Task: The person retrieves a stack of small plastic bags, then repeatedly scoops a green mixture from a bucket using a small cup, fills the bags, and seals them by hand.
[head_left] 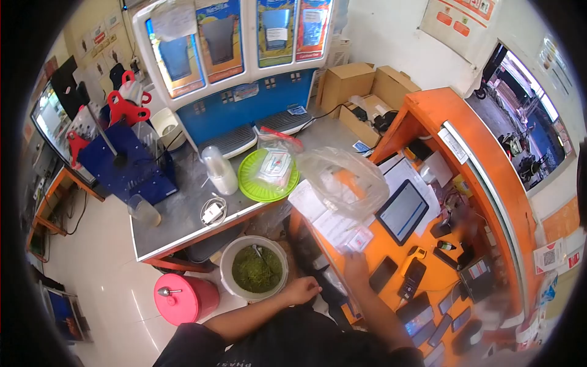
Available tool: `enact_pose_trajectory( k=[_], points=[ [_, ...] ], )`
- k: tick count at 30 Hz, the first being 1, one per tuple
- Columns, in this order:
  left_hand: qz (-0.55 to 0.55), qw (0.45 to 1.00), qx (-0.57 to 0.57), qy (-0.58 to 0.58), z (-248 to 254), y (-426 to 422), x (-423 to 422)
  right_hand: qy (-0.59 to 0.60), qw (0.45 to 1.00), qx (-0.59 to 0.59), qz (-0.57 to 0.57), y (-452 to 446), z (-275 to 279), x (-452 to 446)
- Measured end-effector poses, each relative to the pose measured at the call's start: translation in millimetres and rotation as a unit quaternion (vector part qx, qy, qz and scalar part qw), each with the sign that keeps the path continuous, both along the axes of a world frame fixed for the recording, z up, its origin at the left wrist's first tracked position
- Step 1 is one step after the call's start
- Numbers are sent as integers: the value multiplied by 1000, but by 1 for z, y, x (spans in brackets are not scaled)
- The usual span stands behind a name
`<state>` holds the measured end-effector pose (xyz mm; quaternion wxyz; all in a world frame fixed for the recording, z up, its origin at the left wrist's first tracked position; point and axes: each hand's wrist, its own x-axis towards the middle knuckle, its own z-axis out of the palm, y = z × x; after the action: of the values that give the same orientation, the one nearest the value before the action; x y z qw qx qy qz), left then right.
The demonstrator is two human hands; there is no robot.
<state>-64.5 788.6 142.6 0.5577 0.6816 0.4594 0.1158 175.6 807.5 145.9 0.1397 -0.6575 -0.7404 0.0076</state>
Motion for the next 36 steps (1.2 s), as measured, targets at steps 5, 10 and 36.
enact_pose_trajectory(
  k=[5, 10, 36],
  points=[
    [13, 997, -69, -38, -9, -20, -30, 2, 998, -34, -45, -1, 1, -5],
    [48, 986, -77, -137, 26, -12, -28, 94, 976, 104, -168, -13, 65, -9],
    [54, 927, -193, -318, 77, -14, -16, 326, 916, -233, 3, -64, 153, -83]
  ],
)
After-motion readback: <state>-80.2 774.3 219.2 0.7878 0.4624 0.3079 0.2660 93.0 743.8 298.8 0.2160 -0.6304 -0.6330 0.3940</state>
